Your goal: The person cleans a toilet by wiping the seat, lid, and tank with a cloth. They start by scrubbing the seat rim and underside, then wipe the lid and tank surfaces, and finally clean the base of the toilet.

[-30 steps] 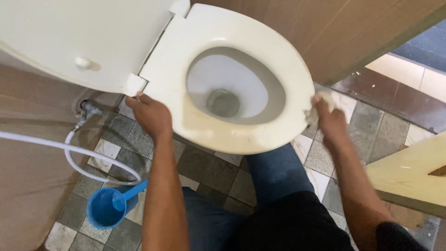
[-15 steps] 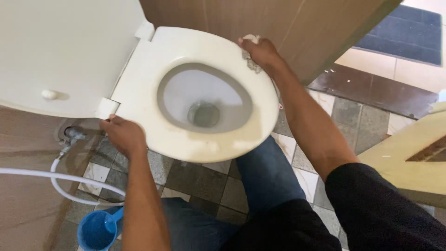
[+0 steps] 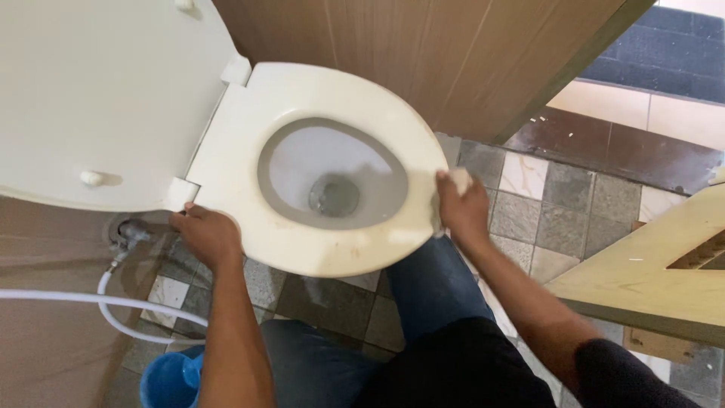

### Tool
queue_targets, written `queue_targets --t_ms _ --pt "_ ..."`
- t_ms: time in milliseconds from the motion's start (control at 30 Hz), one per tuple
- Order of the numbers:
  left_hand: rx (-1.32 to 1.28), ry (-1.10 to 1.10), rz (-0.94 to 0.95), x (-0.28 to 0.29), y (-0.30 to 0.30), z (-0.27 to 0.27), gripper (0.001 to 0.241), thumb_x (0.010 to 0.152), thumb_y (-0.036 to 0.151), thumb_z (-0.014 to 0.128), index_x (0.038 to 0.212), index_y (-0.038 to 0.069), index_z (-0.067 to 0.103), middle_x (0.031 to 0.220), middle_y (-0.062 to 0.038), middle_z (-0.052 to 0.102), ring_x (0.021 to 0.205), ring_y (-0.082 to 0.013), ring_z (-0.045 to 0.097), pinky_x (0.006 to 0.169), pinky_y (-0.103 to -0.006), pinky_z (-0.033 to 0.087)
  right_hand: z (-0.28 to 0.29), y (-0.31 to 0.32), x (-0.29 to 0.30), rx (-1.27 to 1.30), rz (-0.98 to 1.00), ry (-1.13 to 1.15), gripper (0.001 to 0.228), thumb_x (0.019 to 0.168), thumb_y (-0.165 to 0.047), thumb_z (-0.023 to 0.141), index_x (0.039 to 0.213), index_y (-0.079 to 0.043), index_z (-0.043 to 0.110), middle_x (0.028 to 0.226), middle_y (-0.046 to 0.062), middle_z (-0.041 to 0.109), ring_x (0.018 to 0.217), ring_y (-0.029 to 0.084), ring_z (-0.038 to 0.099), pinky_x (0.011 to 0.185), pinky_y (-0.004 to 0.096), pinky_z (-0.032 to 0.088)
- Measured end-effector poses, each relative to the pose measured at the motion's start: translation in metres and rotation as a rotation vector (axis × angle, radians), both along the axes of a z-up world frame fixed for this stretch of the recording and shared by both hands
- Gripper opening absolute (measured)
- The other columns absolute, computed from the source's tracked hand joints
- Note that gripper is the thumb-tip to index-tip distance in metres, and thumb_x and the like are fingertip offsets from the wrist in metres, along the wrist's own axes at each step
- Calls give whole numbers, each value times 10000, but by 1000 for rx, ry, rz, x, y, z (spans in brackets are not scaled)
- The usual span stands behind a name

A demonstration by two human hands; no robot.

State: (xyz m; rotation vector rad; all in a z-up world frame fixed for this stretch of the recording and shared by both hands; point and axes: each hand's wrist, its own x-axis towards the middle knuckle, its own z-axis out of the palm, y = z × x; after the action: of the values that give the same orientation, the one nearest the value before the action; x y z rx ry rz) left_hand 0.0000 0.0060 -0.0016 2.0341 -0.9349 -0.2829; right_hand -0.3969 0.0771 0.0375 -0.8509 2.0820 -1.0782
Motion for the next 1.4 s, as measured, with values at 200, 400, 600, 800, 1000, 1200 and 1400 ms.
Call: queue_targets --t_ms 200,400,600,800,1000,1200,1400 --pt "24 -20 -19 -4 7 5 444 1153 258 358 1446 -75 372 1250 -417 628 1186 -603 586 1021 -655 432 13 -116 -12 -31 243 39 847 933 -529 694 1437 116 478 1390 362 550 1332 503 529 1077 611 443" --pt "1 -12 26 -10 7 17 395 1144 276 386 1332 -61 471 1221 -408 630 1168 -596 589 985 -648 437 50 -59 1 11 291 69 772 955 -448 636 1450 123 478 1406 382 534 1356 540 479 1115 656 379" --pt "22 -7 29 -3 4 5 426 1153 282 358 1395 -66 403 1250 -406 626 1181 -612 586 993 -669 427 30 52 29 88 44 42 707 962 -565 621 1227 90 581 1194 429 615 1240 570 556 1044 637 435" --pt "15 -16 33 -9 10 7 403 1137 252 394 1364 -77 443 1222 -431 621 1173 -597 600 998 -641 446 11 -17 -2 -35 39 -18 690 939 -527 670 1276 72 616 1220 361 649 1255 512 578 1034 615 449" --pt "5 11 39 -18 11 26 402 1132 294 390 1303 -54 500 1180 -384 649 1139 -598 603 980 -653 437 -27 28 26 -327 41 231 645 891 -332 828 1317 44 522 1212 369 612 1201 569 569 1000 605 447" --pt "2 15 66 -19 16 21 374 1132 314 365 1288 0 496 1141 -329 676 1113 -560 643 916 -648 486 -69 128 84 -702 369 641 893 986 -427 631 1612 80 246 1655 325 255 1529 397 261 1247 513 137" --pt "78 4 78 -16 15 19 381 1121 346 362 1305 37 487 1157 -292 691 1119 -534 655 917 -669 496 -83 104 103 -840 469 854 469 899 -189 710 1316 -41 555 1543 273 451 1447 623 296 1182 727 153"
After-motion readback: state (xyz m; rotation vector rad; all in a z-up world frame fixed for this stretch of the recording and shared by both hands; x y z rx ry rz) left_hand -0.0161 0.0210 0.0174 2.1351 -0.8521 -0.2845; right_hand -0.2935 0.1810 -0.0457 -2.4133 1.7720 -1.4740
